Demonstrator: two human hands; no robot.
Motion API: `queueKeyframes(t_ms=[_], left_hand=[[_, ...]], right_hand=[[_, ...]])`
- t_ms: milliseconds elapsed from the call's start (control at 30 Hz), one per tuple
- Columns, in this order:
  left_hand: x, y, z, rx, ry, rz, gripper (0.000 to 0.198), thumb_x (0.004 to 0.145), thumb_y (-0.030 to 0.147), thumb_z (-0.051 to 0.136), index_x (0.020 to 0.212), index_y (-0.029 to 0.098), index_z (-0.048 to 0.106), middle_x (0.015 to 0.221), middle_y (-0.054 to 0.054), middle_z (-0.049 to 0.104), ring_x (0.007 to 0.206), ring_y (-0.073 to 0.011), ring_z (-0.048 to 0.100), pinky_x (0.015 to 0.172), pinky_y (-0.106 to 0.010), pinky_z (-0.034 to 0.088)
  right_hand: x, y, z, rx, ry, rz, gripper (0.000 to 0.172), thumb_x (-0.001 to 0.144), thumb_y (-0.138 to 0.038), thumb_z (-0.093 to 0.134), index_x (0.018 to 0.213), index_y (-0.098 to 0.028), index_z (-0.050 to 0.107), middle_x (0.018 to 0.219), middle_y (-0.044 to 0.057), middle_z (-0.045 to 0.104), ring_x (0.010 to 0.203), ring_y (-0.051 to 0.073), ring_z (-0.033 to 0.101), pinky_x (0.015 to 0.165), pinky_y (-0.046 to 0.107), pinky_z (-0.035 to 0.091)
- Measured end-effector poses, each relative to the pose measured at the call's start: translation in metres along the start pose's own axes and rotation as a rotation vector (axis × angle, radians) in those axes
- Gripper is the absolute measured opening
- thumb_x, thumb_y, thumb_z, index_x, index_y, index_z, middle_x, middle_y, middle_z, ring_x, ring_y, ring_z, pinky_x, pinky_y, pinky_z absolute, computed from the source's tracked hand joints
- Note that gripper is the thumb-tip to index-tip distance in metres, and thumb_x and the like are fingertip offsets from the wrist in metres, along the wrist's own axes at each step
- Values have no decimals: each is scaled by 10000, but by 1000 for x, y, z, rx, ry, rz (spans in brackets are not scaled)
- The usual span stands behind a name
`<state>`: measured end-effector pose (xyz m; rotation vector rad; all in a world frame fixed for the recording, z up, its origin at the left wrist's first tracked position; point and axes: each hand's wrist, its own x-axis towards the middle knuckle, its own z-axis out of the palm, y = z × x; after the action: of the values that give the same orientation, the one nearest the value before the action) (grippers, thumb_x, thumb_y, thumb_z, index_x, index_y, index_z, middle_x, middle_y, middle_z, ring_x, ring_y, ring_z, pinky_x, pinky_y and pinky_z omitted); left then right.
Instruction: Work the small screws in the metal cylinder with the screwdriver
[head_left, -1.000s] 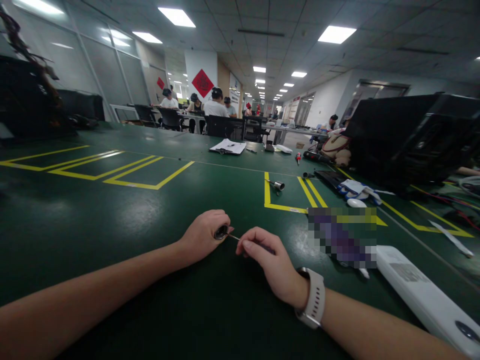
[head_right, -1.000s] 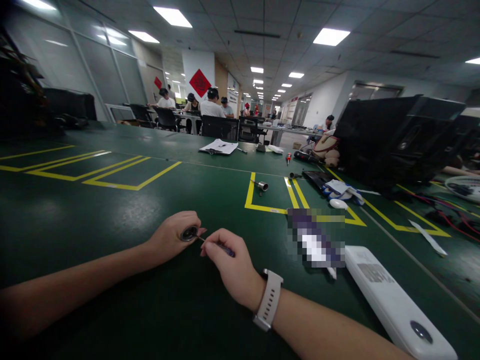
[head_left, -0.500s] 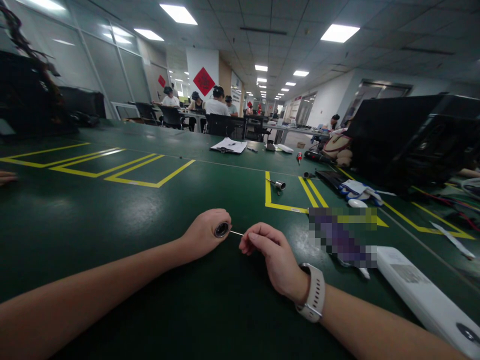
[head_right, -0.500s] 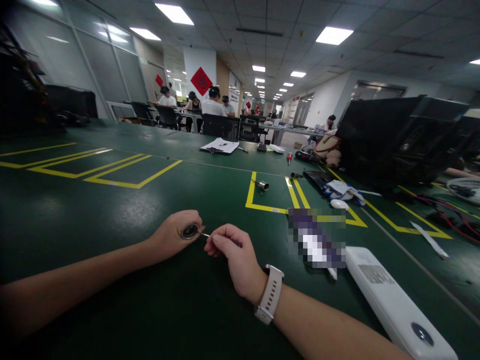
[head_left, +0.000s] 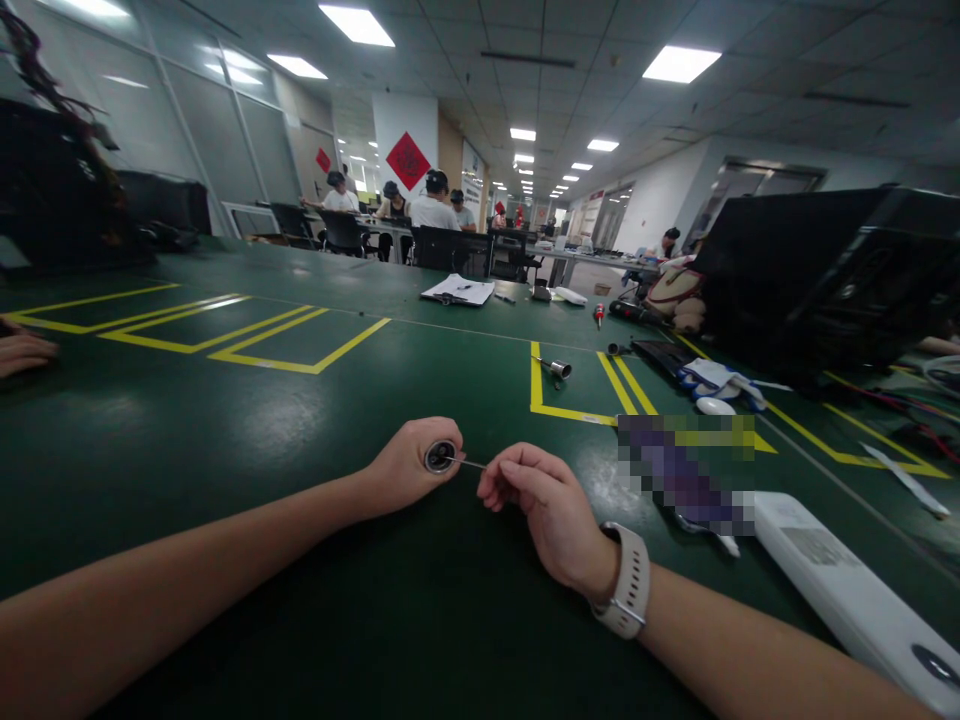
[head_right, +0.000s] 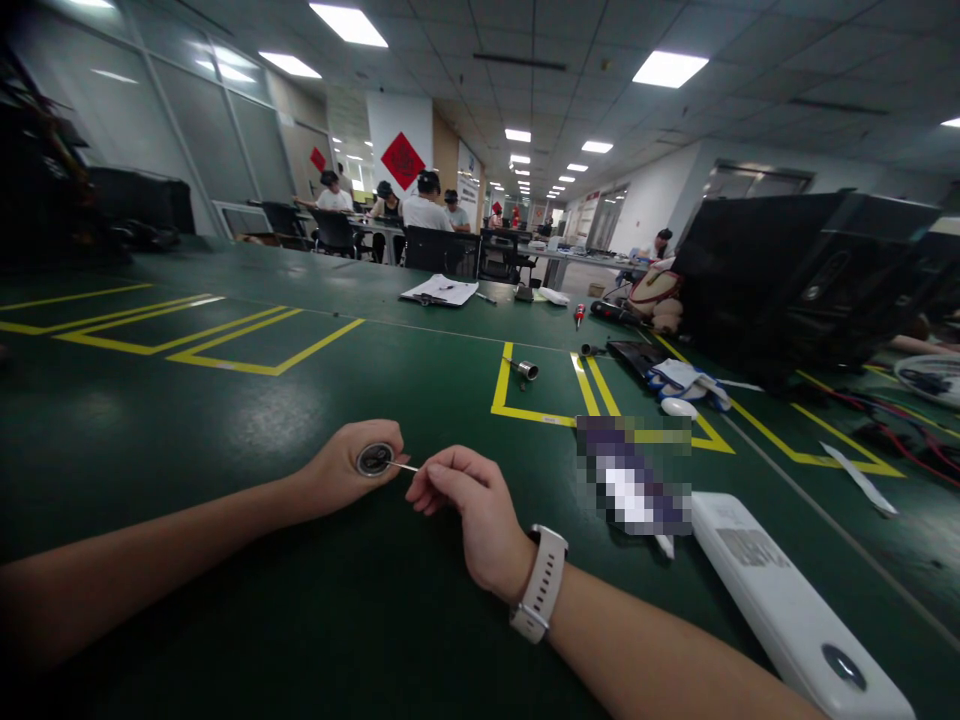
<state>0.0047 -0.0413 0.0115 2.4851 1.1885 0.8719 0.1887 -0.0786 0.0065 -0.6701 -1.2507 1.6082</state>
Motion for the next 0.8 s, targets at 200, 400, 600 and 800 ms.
queueKeyframes(t_ms=[200,400,600,800], left_hand=[[-1,-6,5,92,13,53,116,729,111,494,632,168,468,605,36,460,570,-105,457,546,-225,346],[0,-4,4,84,-33,94,130,746,129,494,624,165,463,610,25,478,577,-108,470,555,-226,359],[1,-3,4,81,-39,80,153,767,158,486,619,166,450,611,24,473,570,-107,466,544,-224,356],[1,-3,4,116,-54,83,138,756,135,493,624,161,463,615,20,480,580,-110,471,551,-223,360]], right_hand=[[-1,1,1,-42,27,24,130,765,-203,510,708,-147,612,684,35,622,625,133,533,601,266,389],[4,1,-3,79,2,56,145,754,-175,496,677,-134,612,654,36,620,592,123,531,582,255,385],[5,4,-5,139,19,41,142,733,-160,490,666,-132,612,618,36,621,561,126,532,552,251,381],[4,5,-5,115,49,31,143,731,-167,493,646,-132,603,590,27,608,538,117,519,532,242,374]])
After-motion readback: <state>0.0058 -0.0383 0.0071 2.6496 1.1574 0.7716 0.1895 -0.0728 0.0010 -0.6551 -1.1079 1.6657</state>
